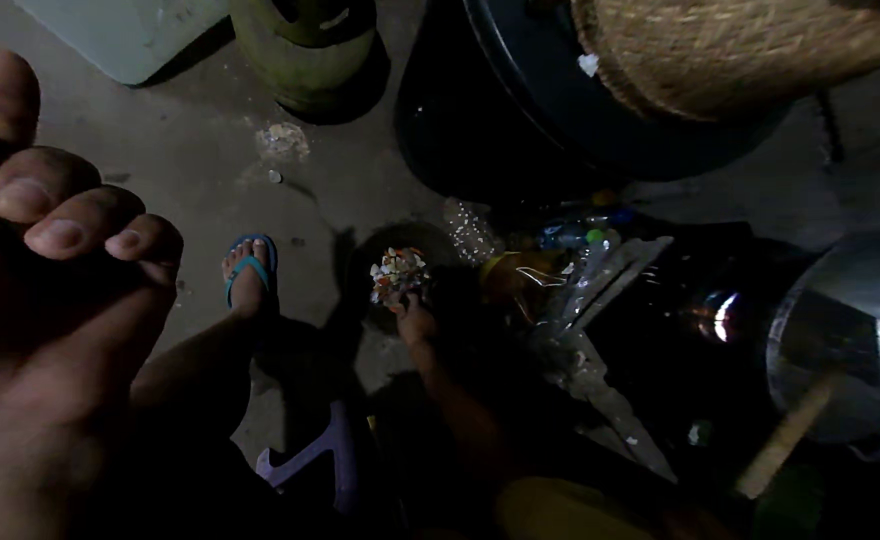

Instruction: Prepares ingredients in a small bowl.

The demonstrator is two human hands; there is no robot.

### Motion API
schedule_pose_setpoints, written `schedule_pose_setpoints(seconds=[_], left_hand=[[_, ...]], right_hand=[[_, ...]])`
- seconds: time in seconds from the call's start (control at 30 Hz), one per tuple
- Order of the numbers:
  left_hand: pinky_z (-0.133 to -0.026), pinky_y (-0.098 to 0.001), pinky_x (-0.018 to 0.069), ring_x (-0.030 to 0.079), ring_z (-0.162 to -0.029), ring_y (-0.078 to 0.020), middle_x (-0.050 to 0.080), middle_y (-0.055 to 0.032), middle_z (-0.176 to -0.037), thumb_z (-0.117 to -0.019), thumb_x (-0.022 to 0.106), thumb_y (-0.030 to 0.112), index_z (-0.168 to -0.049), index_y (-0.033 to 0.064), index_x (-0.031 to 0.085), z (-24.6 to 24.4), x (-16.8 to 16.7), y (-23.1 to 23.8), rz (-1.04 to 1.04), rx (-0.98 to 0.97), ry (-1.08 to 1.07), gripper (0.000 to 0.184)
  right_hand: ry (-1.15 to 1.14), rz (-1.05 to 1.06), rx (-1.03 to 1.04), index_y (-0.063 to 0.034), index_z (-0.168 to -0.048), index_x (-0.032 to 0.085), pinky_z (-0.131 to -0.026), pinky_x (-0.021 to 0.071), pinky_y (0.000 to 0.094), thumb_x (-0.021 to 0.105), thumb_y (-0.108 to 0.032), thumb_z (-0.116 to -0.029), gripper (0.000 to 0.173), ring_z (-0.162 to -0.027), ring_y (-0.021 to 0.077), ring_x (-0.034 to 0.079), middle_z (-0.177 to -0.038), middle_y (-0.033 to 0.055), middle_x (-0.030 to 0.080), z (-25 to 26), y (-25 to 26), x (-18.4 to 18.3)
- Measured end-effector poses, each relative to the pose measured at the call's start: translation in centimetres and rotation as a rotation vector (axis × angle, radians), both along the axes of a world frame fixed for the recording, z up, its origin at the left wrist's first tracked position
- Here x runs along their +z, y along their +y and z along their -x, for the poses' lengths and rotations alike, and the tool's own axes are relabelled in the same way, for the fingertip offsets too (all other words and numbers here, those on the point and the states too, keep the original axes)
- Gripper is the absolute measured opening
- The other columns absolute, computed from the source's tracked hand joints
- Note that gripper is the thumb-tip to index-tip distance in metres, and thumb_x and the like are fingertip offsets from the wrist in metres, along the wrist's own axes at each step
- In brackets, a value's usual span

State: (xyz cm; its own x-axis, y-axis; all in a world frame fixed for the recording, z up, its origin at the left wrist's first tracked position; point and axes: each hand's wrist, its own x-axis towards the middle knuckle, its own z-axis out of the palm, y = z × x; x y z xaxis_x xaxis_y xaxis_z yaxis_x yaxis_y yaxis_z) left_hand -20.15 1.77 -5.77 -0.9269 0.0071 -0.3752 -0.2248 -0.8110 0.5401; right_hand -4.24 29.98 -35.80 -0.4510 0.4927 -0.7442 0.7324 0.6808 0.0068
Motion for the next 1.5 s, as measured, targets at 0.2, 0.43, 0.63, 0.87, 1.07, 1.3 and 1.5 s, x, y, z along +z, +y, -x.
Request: schedule_pose_setpoints(seconds=[0.2,0.43,0.63,0.87,1.07,1.3,1.5], left_hand=[[-0.050,-0.0180,0.0530,0.055,-0.050,-0.0052,0.052,0.0022,-0.062,-0.1113,0.032,0.028,-0.101,0.0074,0.061,0.2,-0.4,0.1,-0.047,-0.062,0.055,0.038],[-0.065,-0.0280,0.0587,0.062,-0.063,-0.0135,0.061,-0.0046,-0.075,-0.1086,0.040,0.025,-0.120,0.0006,0.062,1.5,-2.6,-2.5,-0.241,-0.232,0.163,0.035],[-0.050,-0.0158,0.0524,0.054,-0.050,-0.0038,0.051,0.0030,-0.062,-0.1103,0.035,0.024,-0.099,0.0077,0.061,0.8,-0.6,0.0,0.033,-0.037,0.042,0.033],[-0.052,-0.0158,0.0534,0.056,-0.052,-0.0043,0.054,0.0019,-0.063,-0.1106,0.036,0.024,-0.100,0.0064,0.063,0.4,-0.5,0.2,-0.001,-0.007,0.038,0.034],[-0.064,-0.0305,0.0578,0.061,-0.062,-0.0133,0.059,-0.0012,-0.073,-0.1092,0.038,0.033,-0.121,0.0069,0.061,2.1,-3.6,-3.6,-0.217,-0.197,0.206,0.037],[-0.044,-0.0071,0.0418,0.046,-0.042,0.0053,0.045,0.0098,-0.055,-0.1103,0.019,0.015,-0.088,0.0156,0.048,-0.2,0.9,1.7,0.188,0.098,-0.090,0.037],[-0.052,-0.0171,0.0547,0.058,-0.052,-0.0050,0.056,0.0013,-0.064,-0.1104,0.035,0.026,-0.103,0.0062,0.063,0.7,-0.9,-0.6,-0.042,-0.046,0.038,0.035]], right_hand=[[0.132,0.324,-0.013,-0.0004,-0.147,0.051,-0.115,0.0413,0.0526,0.057,-0.024,-0.1065,0.048,-0.135,0.0383,0.055,-0.143,0.0262,0.057,1.6,4.3,-1.1],[-0.111,0.034,0.224,-0.0230,-0.156,0.045,-0.102,0.0506,0.0583,0.042,-0.041,-0.1103,0.049,-0.125,0.0377,0.063,-0.136,0.0180,0.065,1.1,-0.7,0.3],[0.063,0.364,0.111,-0.0055,-0.146,0.054,-0.112,0.0443,0.0547,0.059,-0.029,-0.1056,0.047,-0.130,0.0390,0.058,-0.138,0.0251,0.061,2.6,4.0,-0.3],[-0.071,0.117,0.206,-0.0181,-0.156,0.045,-0.108,0.0469,0.0577,0.046,-0.041,-0.1093,0.052,-0.129,0.0380,0.061,-0.139,0.0191,0.063,2.1,0.2,0.4],[0.207,0.413,-0.083,0.0075,-0.138,0.056,-0.107,0.0476,0.0525,0.060,-0.019,-0.1049,0.042,-0.125,0.0398,0.061,-0.134,0.0299,0.061,6.2,7.1,0.0],[0.028,0.095,-0.045,-0.0148,-0.155,0.044,-0.106,0.0488,0.0545,0.047,-0.043,-0.1084,0.054,-0.127,0.0342,0.063,-0.138,0.0174,0.064,2.5,-0.1,-0.4],[0.182,0.364,-0.116,0.0039,-0.143,0.051,-0.111,0.0453,0.0534,0.060,-0.020,-0.1051,0.046,-0.131,0.0394,0.057,-0.141,0.0281,0.057,3.5,4.4,-2.6]])
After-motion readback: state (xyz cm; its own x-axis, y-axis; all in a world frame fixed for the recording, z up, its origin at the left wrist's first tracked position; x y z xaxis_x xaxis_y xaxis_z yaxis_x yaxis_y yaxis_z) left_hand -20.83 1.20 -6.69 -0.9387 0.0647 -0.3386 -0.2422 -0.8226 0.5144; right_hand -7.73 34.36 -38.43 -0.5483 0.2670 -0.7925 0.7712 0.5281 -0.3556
